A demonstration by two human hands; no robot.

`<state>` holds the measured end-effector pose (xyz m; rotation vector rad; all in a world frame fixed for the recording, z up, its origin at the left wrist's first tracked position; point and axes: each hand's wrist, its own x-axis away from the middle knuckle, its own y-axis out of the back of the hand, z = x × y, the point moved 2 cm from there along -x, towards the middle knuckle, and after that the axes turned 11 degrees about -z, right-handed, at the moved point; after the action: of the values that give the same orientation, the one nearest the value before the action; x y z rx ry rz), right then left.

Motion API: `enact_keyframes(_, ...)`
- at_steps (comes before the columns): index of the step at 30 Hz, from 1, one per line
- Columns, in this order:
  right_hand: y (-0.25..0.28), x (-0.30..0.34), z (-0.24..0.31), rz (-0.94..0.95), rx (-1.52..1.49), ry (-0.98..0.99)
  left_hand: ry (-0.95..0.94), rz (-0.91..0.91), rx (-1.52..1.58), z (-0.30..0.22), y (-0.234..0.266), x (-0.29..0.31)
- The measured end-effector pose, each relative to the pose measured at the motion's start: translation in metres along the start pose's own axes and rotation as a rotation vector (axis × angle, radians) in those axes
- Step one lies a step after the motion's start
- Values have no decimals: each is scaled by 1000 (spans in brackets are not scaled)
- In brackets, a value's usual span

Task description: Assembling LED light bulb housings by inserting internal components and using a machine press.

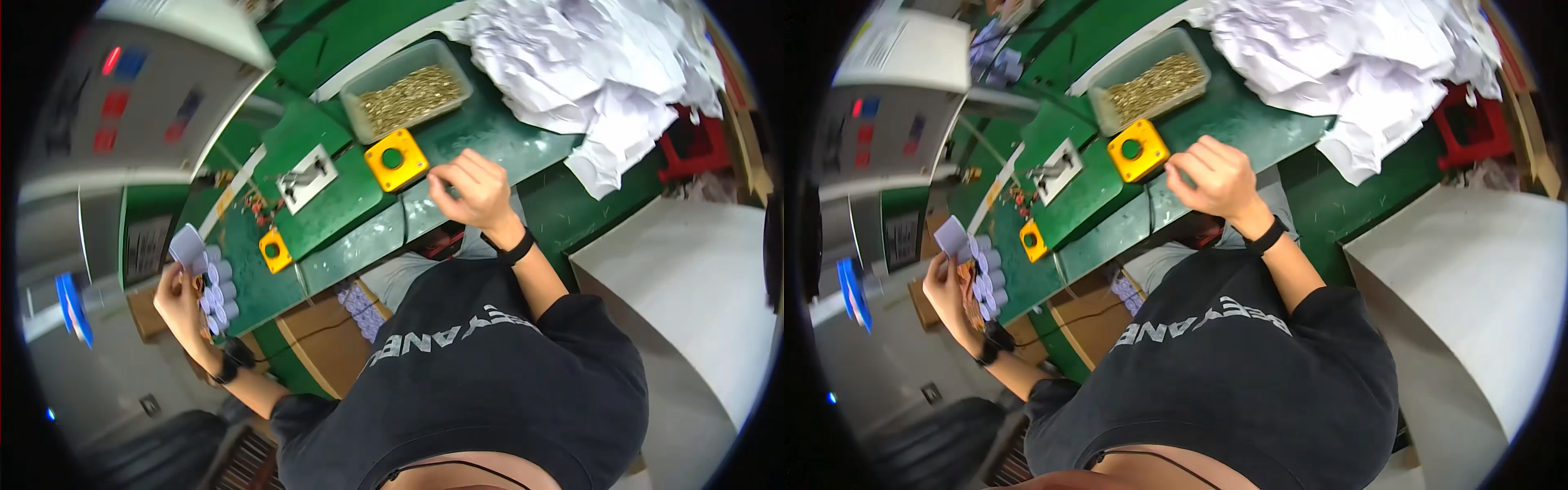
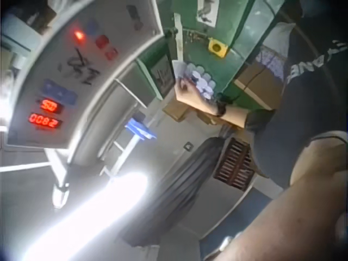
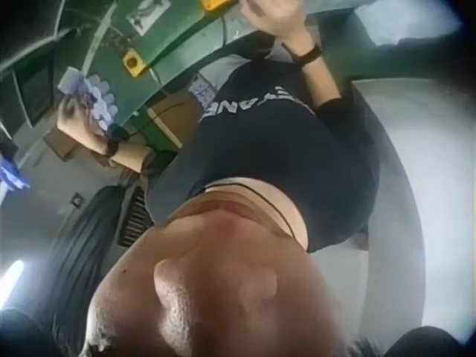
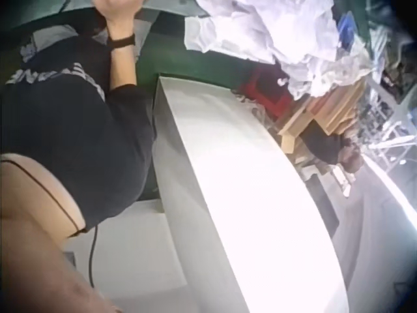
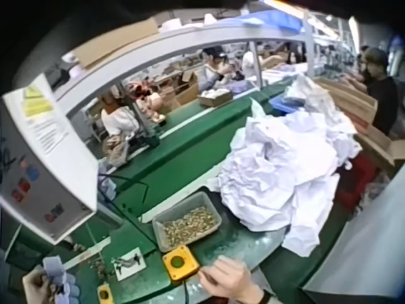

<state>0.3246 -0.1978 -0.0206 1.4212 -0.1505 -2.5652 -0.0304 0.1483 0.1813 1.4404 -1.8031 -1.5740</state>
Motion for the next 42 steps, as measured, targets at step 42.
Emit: enact_keyframes(42, -67, -31, 105, 245, -169, 68, -986, -1116, 1250, -105, 83, 188)
